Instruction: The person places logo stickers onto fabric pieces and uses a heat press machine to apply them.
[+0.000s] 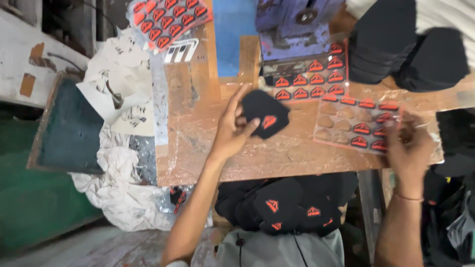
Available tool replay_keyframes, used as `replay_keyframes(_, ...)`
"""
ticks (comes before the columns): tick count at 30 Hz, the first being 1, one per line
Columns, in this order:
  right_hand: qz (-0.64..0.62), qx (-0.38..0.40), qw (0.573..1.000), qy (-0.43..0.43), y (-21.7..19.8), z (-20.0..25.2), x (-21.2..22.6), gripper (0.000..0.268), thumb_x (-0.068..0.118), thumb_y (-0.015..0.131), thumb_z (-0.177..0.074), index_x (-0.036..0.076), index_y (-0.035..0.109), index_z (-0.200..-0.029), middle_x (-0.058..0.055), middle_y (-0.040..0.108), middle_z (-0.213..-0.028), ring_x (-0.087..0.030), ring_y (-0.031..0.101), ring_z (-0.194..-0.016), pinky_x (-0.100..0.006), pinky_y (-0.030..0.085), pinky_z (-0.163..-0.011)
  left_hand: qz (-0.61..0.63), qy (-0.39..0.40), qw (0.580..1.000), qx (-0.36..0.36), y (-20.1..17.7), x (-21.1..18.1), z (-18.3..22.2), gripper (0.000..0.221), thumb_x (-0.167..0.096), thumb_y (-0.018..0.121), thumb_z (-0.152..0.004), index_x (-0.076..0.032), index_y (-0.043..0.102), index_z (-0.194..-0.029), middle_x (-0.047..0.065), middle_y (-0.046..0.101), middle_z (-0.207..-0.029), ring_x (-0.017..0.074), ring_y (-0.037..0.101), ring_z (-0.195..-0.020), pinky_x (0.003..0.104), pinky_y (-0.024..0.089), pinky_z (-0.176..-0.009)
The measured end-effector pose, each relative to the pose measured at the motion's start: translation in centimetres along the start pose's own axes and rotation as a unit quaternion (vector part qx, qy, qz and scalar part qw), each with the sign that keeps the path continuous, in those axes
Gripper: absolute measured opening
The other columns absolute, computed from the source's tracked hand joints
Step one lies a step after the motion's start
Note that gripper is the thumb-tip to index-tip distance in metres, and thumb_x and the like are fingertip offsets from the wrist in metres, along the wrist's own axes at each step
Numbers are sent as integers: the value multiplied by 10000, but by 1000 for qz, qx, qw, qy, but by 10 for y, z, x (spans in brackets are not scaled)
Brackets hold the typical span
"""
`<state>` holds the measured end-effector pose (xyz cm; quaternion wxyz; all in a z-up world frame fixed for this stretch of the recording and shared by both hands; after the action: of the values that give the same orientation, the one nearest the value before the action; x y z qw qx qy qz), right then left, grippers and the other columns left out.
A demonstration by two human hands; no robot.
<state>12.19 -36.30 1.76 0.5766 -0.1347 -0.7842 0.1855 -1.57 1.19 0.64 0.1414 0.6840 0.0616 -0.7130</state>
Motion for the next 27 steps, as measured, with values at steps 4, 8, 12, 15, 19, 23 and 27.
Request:
replay_keyframes(4, 86, -27, 996, -12, 7, -8, 4, 244, 48, 726, -1093, -103, 663, -1274, -78, 723, -954, -64, 635, -806, -211, 499, -691, -151, 169, 971, 71, 18, -52, 57, 752, 49, 691, -886, -106, 405, -1565, 189, 537, -1522, 276, 528, -1352, 383, 456, -1056)
replay_keyframes(8, 80, -39, 996, 9, 10, -8, 5, 261, 68, 726, -1068, -89, 685, -1272, -73, 718, -923, -54, 629, -780, -207, 504, -677, -251, -21, 948, 192, 33, -48, 90, 710, -111, 741, -854, -152, 492, -1517, 87, 603, -1486, 227, 649, -1195, 333, 593, -867)
replay_keyframes(12, 93, -38, 995, 8, 8, -9, 7, 251, 87, 724, -1068, -77, 693, -1256, -74, 716, -871, -57, 623, -750, -222, 503, -665, -226, 31, 974, -10, 16, -71, 46, 921, -280, 834, -832, -72, 327, -1572, 143, 626, -1428, 244, 718, -1100, 365, 609, -867)
replay_keyframes(15, 116, -13, 993, -3, -3, -13, -2, 275, 110, 713, -1063, -60, 691, -1277, -83, 734, -891, -75, 658, -749, -232, 530, -665, -176, -10, 982, -60, 3, -37, -42, 1082, -304, 873, -784, -16, 200, -1582, 204, 591, -1405, 246, 696, -1140, 369, 605, -880)
replay_keyframes(19, 203, 10, 979, 11, -37, -22, 5, 313, 159, 741, -1043, -29, 705, -1292, -129, 745, -904, -154, 704, -769, -294, 552, -684, 99, -22, 994, -28, 12, 20, -136, 1103, -313, 873, -719, -23, 225, -1563, 267, 643, -1318, 298, 721, -1016, 395, 624, -850)
replay_keyframes(23, 331, -18, 936, -119, -37, -35, 85, 379, 160, 800, -1022, -26, 690, -1334, -198, 718, -1120, -323, 686, -1044, -412, 544, -921, -89, 149, 985, -5, 18, 44, -159, 750, -197, 959, -829, 8, 541, -1418, 189, 742, -1309, 234, 751, -1140, 375, 608, -1006)
replay_keyframes(27, 309, -6, 891, -333, 11, -77, 192, 527, 137, 851, -832, -74, 660, -1275, -283, 674, -1280, -466, 616, -1192, -512, 487, -1019, -328, 37, 941, -79, 25, 39, -152, 487, -190, 924, -789, -108, 771, -1244, 81, 825, -1192, 155, 763, -1092, 327, 590, -962)
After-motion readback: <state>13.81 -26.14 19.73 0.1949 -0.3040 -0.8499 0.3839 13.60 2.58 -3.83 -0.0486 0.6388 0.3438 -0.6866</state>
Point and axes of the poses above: each hand's wrist, its own z-axis away from the middle knuckle, its own y-axis out of the palm, x = y × z, the point moved 4 cm from there along -z, towards the middle knuckle
